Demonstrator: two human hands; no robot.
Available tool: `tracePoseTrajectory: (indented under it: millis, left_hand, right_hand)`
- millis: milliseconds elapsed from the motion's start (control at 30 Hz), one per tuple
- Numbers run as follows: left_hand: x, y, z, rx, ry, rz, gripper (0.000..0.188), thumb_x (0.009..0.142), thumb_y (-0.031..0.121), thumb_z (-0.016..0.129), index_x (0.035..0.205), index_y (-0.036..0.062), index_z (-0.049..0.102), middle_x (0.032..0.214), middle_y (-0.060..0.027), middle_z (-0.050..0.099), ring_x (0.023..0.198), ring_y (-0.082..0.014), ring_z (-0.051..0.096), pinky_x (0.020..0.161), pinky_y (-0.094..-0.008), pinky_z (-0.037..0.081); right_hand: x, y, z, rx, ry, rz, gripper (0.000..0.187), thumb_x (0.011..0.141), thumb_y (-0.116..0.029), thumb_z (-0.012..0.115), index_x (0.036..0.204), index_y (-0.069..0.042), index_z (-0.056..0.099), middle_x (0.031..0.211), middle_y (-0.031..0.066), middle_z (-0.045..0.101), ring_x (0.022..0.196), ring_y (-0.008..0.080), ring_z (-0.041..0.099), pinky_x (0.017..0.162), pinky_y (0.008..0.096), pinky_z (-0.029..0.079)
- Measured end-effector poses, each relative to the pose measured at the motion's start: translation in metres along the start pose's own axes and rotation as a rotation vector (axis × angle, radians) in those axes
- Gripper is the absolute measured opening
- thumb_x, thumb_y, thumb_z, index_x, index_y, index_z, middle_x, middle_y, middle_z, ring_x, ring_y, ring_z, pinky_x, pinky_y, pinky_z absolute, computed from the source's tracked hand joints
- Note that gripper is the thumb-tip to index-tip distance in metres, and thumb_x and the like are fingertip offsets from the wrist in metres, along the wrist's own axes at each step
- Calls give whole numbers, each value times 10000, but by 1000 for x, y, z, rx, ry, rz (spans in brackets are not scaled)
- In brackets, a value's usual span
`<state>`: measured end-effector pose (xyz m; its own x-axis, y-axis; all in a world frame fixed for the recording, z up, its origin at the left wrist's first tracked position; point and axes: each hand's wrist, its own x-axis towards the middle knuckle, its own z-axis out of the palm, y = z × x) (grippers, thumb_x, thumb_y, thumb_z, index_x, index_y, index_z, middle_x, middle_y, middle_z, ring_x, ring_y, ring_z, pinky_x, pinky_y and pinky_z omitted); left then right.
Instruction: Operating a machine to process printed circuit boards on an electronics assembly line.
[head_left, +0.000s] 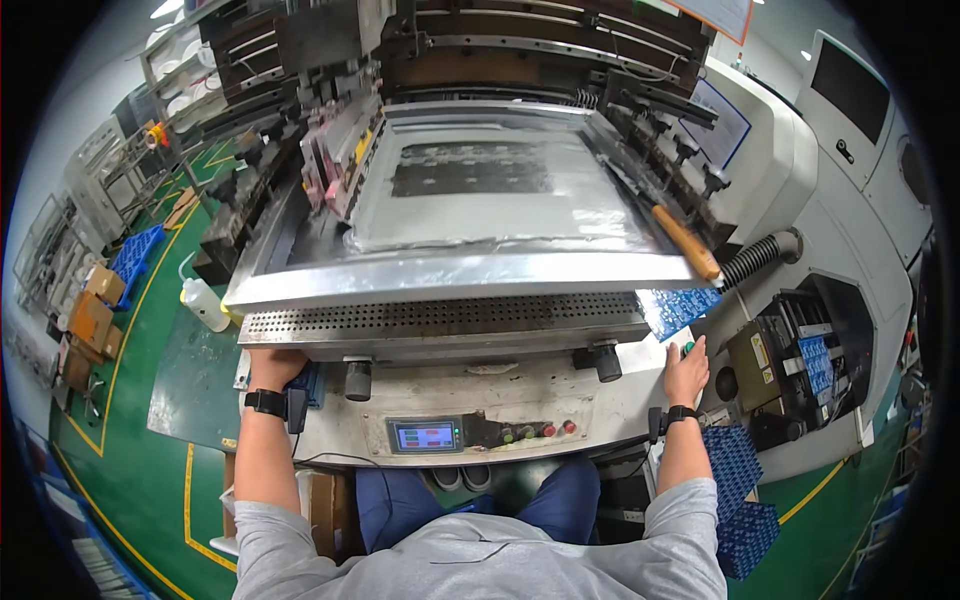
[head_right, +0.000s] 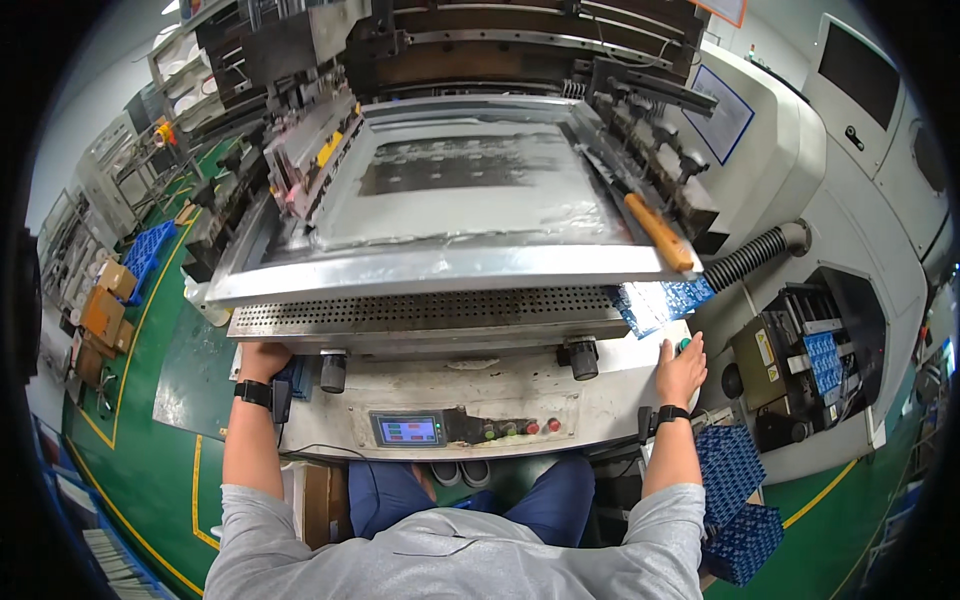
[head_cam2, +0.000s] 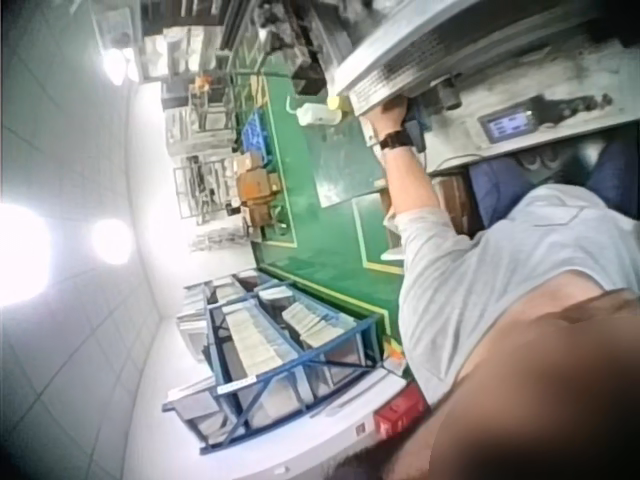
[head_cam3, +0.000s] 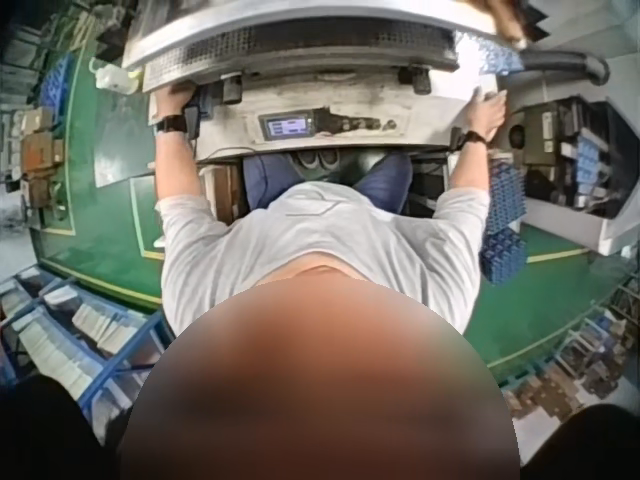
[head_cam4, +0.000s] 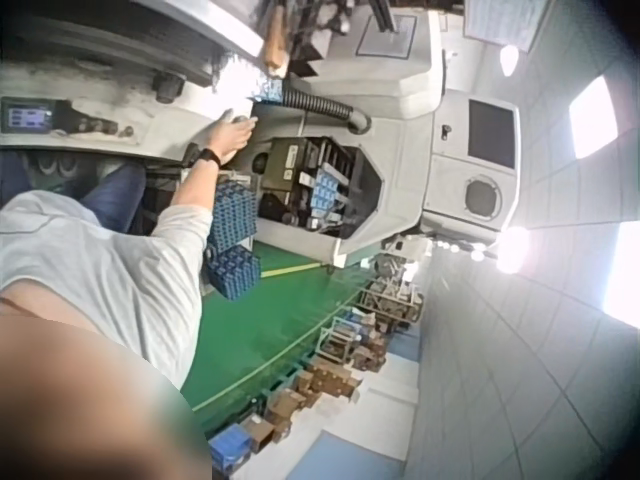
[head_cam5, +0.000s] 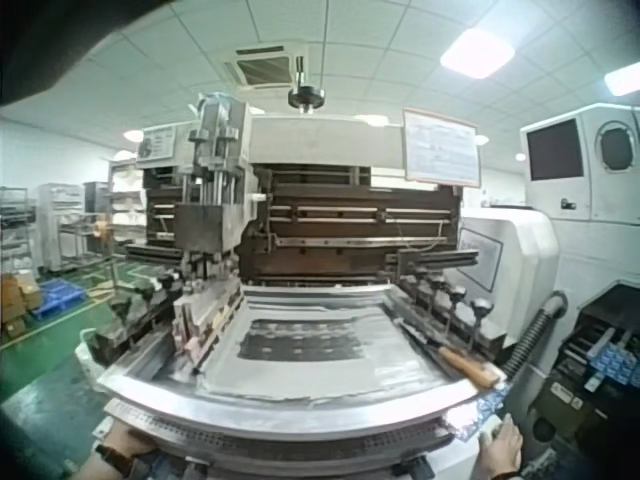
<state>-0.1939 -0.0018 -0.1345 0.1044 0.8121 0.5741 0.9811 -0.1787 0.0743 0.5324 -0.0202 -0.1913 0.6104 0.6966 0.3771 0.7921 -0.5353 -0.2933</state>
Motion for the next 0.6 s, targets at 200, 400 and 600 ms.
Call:
tracePoseTrajectory:
  millis: [200, 400, 600]
  left_hand:
    - [-6, 5, 5, 3, 168, 37, 283, 730, 171, 718, 1004, 100, 714, 975, -117, 722, 936, -343, 670, 833, -425, 518]
    - [-9, 0, 9, 72, 43, -45, 201, 772, 273, 664, 905, 135, 725, 889, -109, 727, 845, -358, 679, 740, -475, 510]
    - [-7, -1, 11, 96, 67, -27, 211, 761, 298, 679, 901, 153, 739, 862, -100, 727, 833, -354, 678, 734, -469, 509]
  right_hand:
    - [-23, 8, 6, -7, 54, 7, 776, 973, -464, 535, 1540, -27, 234, 1564, 164, 339, 1434, 388, 296, 1176, 529, 189]
    - [-47, 14, 6, -39, -41, 47, 762, 985, -460, 514, 1535, -5, 245, 1616, 175, 215, 1496, 364, 163, 1200, 520, 127]
    - [-73, 12, -8, 3, -103, -12, 745, 956, -389, 570, 1516, 9, 282, 1597, 239, 213, 1482, 419, 166, 1191, 507, 182]
